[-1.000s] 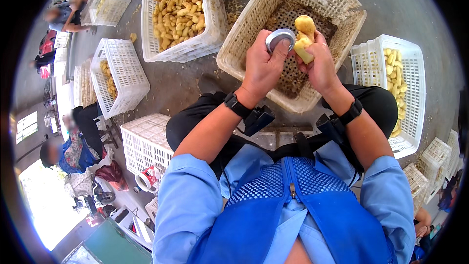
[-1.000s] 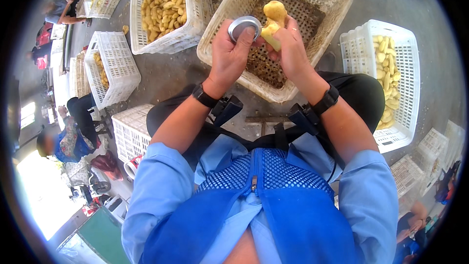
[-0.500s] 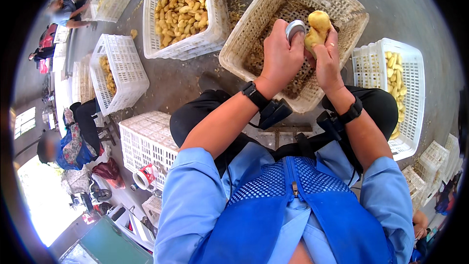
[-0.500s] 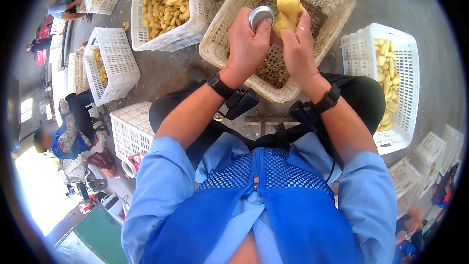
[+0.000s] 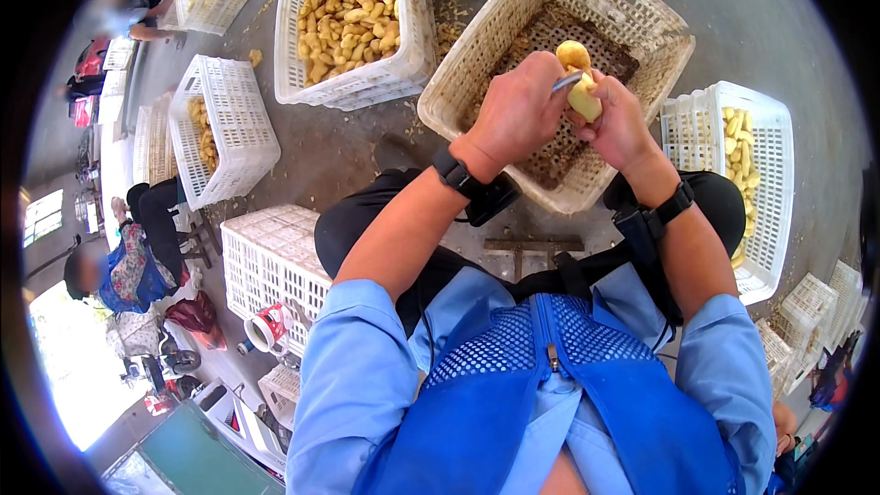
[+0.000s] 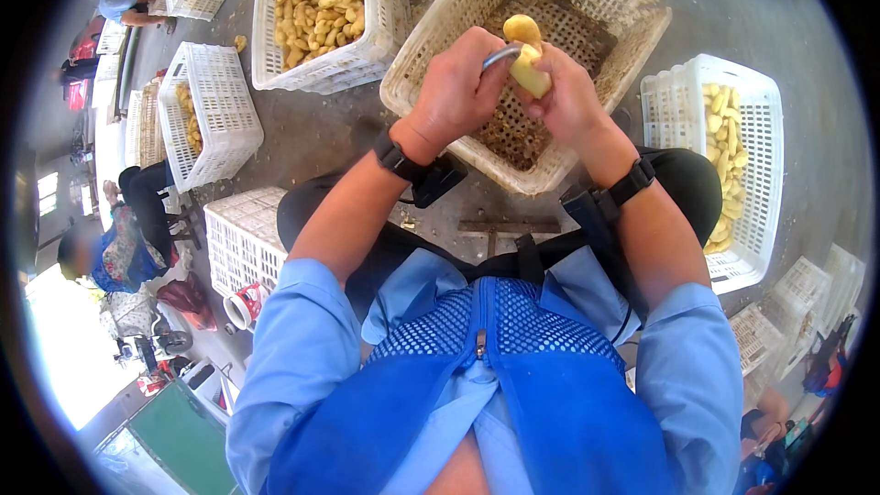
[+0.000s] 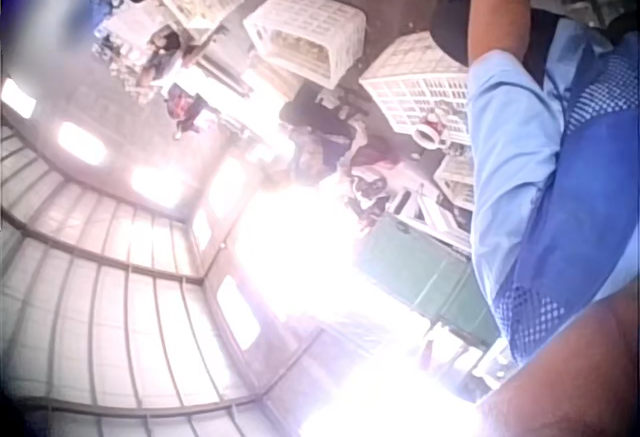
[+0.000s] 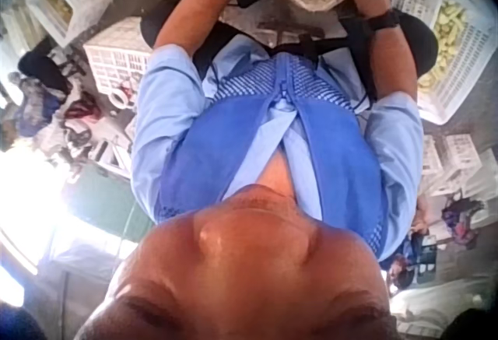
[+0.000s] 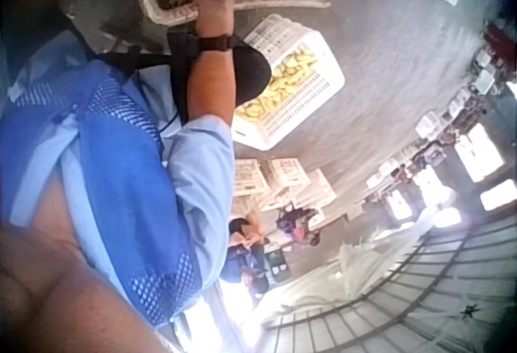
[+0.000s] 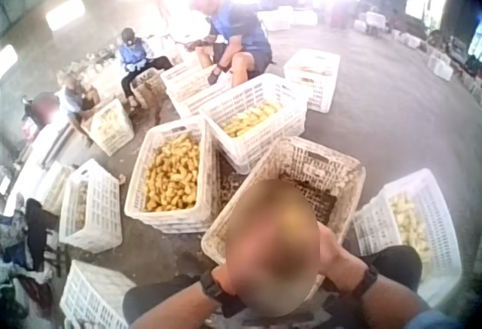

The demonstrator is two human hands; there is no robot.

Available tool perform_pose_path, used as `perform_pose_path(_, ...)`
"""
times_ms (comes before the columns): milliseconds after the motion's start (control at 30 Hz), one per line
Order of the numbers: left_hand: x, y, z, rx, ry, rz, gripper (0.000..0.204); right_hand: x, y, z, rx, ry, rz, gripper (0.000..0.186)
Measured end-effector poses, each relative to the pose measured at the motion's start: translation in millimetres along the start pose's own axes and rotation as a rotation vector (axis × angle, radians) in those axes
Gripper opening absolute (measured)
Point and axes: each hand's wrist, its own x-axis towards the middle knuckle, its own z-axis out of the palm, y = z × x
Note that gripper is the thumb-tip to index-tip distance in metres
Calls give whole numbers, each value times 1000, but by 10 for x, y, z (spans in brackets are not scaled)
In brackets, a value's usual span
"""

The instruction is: The person peels ginger roots by hand using a small metal circular peeler while sitting among several crates of ginger roots on the floor.

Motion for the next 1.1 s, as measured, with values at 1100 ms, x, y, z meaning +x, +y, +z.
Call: perform_pose_path(1100, 59, 52, -498, -389, -201, -185, 19, -95, -33, 29, 307, -379, 343, 39)
